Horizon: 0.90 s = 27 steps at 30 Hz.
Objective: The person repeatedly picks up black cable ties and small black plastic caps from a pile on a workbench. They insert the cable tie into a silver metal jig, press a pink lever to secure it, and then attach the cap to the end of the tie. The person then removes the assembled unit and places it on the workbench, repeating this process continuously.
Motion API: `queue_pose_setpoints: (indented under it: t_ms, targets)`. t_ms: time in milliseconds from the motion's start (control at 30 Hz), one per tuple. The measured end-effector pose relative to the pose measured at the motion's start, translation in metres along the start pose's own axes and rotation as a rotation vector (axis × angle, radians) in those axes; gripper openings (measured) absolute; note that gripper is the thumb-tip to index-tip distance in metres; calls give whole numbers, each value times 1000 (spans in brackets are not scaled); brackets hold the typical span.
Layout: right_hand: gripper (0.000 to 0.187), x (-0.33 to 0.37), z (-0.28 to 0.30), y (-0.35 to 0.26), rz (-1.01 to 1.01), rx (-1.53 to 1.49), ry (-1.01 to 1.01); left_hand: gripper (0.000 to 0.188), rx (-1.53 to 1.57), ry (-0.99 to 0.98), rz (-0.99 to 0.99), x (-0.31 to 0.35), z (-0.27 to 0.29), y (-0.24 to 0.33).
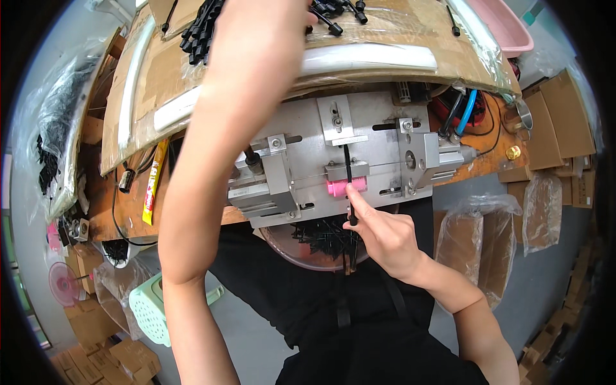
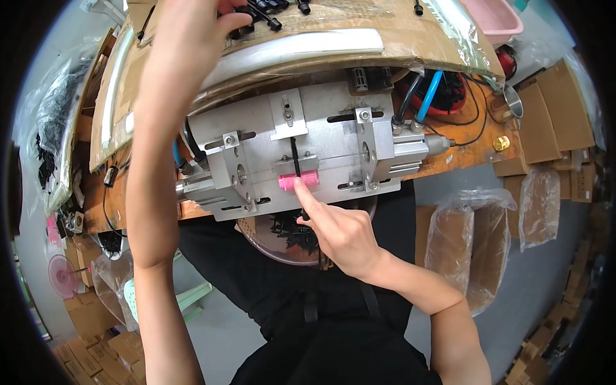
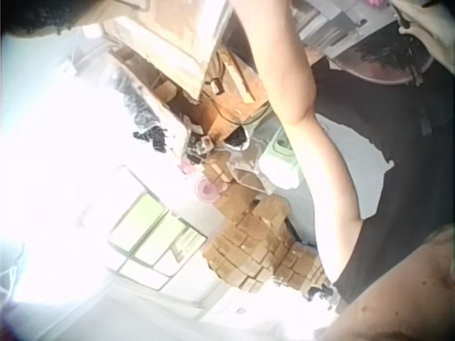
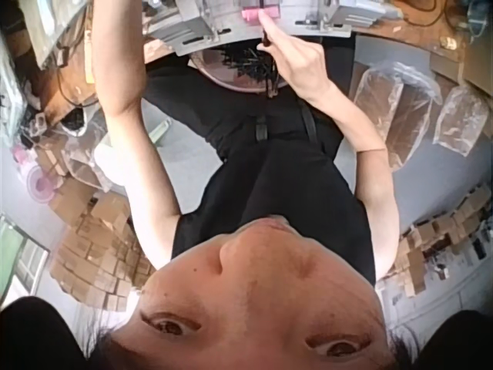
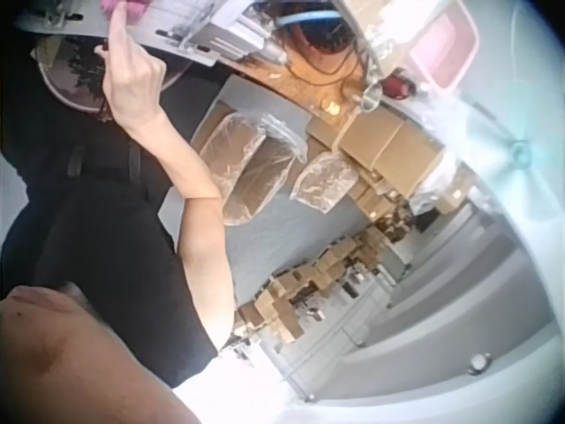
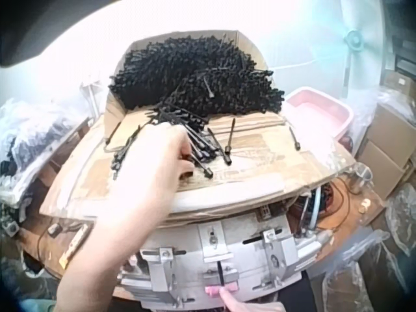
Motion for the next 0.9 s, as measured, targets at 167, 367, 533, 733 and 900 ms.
queue_pose_setpoints:
  t_ms: [167,367,533,733,900]
  targets:
    - [59,-33,32,-32,84,216,-266,17,229,-149,635,-1,59,-12]
    - [15,-197,113,-6,428,756,346,22,532,113,362,50,76,-18]
    - [27,-272,81,22,319,555,-95,52,189,-14,229,132,36,100]
    - [27,-226,131,6,-11,-165,144,69,117,-317,197,172,-33,158]
    - [22,-166,158,-11,72,-278,198,69,114,-361,203,163,-42,157]
Point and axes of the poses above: each hand's wrist, its own x-axis away from the middle knuckle, its own z-axis out of the back of the hand, y = z × x, the point moved 8 cm from there along -x, towards the middle knuckle, and after that the axes turned 12 degrees about -z, right-handed, at the moved point
